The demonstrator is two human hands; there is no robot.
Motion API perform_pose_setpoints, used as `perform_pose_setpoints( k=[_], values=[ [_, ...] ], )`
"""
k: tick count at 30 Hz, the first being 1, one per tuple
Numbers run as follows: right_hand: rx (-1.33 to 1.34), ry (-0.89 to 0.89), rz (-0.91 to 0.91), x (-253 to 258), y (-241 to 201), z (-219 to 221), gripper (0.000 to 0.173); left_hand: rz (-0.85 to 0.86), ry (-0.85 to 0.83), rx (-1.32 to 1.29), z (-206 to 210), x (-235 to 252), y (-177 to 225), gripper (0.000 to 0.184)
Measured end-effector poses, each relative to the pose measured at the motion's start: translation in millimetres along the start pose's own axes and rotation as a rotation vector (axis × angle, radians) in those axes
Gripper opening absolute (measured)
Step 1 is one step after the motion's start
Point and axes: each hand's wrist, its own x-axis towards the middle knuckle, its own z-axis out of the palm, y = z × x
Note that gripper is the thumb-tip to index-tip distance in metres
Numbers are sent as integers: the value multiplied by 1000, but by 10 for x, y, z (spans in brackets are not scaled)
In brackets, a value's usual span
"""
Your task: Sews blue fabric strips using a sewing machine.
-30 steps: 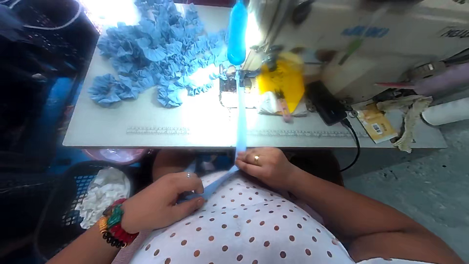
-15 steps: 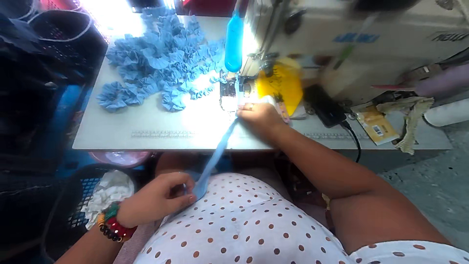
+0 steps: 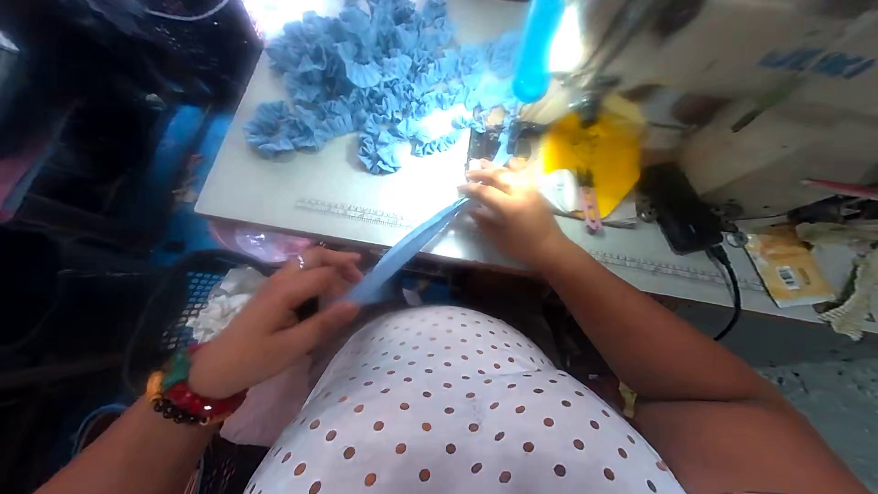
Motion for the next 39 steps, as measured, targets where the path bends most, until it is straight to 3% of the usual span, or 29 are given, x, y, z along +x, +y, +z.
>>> perform_pose_setpoints(
  k=[3, 7, 11, 15, 17, 20, 23, 25, 32, 37, 39],
  values=[
    [235, 1, -110, 147, -464, -88, 23, -58, -54, -210, -98, 52, 123, 26],
    [335, -124, -187, 208, -905, -225, 18, -146, -122, -232, -237, 34, 194, 18],
    [299, -124, -254, 131, -959, -181, 11, -206, -179, -174, -213, -67, 132, 12],
    [293, -154, -304, -37, -938, -142, 13, -256, -407, -558, 107, -203, -77, 17],
    [315, -192, -300, -88, -911, -137, 14, -242, -433, -620, 239, -225, -101, 17],
    [342, -225, -275, -96, -879, -152, 13, -28, -228, -157, 277, -270, 9, 32],
    [358, -188, -292, -22, -892, -153, 13, 145, -29, 405, 211, -325, 201, 35],
    [364, -137, -306, 51, -901, -141, 13, 249, 84, 586, 182, -344, 275, 38],
    [431, -35, -219, 174, -951, -109, 7, 344, 234, 654, 107, -328, 319, 37],
    [210, 67, -319, 134, -1011, -185, 16, 407, 182, 627, 70, -248, 389, 37],
    [61, 42, -379, 38, -1055, -309, 17, 417, 83, 524, 63, -208, 448, 37]
  ],
)
